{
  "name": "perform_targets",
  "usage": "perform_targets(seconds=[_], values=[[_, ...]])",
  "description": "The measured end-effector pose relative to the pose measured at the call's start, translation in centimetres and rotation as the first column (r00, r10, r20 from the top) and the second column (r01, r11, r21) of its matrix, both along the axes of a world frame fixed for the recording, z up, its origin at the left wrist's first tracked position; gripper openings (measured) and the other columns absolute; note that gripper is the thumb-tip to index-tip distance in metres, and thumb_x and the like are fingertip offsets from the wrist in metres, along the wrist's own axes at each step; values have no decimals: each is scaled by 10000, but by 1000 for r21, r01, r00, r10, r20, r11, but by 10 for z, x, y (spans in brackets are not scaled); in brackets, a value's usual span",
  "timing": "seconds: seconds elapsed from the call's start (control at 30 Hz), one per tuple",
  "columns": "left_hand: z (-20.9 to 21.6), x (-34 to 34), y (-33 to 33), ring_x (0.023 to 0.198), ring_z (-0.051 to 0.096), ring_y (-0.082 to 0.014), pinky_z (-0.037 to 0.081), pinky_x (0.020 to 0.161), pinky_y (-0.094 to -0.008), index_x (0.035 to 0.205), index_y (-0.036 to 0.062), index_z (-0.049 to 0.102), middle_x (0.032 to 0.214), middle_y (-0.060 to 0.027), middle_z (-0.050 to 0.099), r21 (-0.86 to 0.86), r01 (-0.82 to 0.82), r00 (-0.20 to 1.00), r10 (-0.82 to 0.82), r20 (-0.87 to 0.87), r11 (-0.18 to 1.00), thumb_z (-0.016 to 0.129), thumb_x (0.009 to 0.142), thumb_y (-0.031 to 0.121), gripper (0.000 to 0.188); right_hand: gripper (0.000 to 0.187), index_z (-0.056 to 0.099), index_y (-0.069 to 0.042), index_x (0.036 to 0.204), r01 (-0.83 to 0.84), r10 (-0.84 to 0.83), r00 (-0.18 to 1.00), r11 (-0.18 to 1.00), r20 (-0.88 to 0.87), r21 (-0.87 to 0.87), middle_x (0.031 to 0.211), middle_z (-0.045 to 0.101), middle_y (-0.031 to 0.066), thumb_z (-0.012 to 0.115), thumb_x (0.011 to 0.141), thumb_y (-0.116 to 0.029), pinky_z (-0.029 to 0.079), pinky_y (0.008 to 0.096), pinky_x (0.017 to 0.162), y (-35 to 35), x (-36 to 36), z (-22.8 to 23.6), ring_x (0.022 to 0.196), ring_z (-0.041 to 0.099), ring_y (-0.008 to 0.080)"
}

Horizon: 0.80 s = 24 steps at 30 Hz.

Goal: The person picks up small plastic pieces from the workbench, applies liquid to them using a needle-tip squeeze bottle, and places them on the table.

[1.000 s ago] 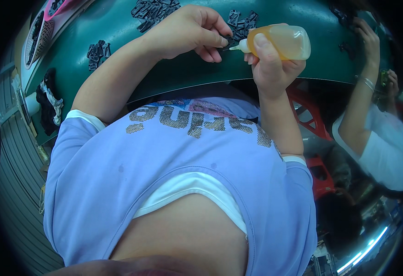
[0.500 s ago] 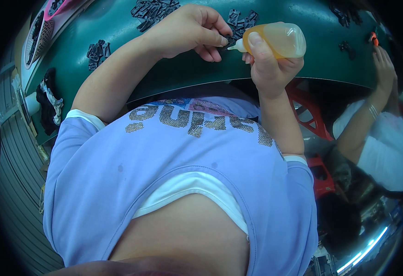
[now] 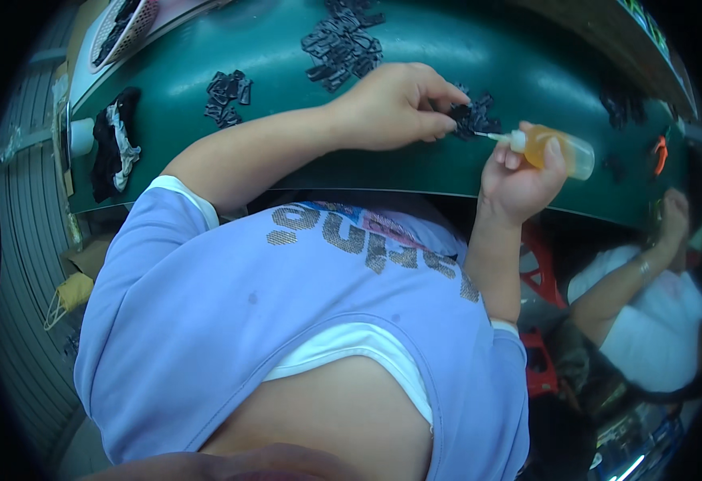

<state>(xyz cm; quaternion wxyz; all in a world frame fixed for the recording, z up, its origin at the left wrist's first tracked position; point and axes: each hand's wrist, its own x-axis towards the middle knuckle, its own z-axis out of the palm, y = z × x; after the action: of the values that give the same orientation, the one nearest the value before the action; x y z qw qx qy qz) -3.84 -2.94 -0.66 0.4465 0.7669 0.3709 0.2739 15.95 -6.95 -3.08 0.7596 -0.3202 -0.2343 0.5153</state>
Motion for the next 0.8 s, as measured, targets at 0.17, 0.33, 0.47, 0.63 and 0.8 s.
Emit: perform_targets(seconds=[0.17,0.33,0.47,0.63,0.8], values=[[9,-15,11,806,645,-267,521,719,-359,977,37,678,930,-127,634,425,-189,971,234,-57,885,673,779,160,233,224,578,-4,902,-20,20,999,1000,43,2,820,652,143,522,862,-218,413,251,458,-6,-3,0,479,477,109],[6,-49,63,892,643,-319,521,789,-414,931,81,694,968,-132,655,502,-377,787,555,-269,778,620,779,208,212,222,582,-7,900,12,-10,999,999,53,-36,816,651,138,527,857,-217,414,248,458,1,-7,-2,480,479,108],[-5,-57,75,607,650,-149,550,542,-260,881,-41,632,778,-86,638,765,-279,721,653,-233,581,612,841,-8,55,203,584,-13,902,-4,5,995,1000,95,-15,815,649,137,526,862,-203,422,251,458,1,-5,5,489,487,105],[8,-51,83,866,595,-309,479,745,-404,887,46,622,891,-126,600,387,-325,741,486,-463,863,709,759,262,266,79,561,-70,916,13,-10,996,999,87,-30,790,642,107,536,874,-132,409,195,391,1,-6,4,489,511,95],[7,-58,75,790,605,-248,480,723,-349,846,35,622,832,-97,614,334,-362,773,480,-414,870,737,744,199,224,104,547,-58,923,10,-10,999,1000,33,-12,744,611,79,583,828,-81,425,215,388,-2,-15,0,502,538,94]])
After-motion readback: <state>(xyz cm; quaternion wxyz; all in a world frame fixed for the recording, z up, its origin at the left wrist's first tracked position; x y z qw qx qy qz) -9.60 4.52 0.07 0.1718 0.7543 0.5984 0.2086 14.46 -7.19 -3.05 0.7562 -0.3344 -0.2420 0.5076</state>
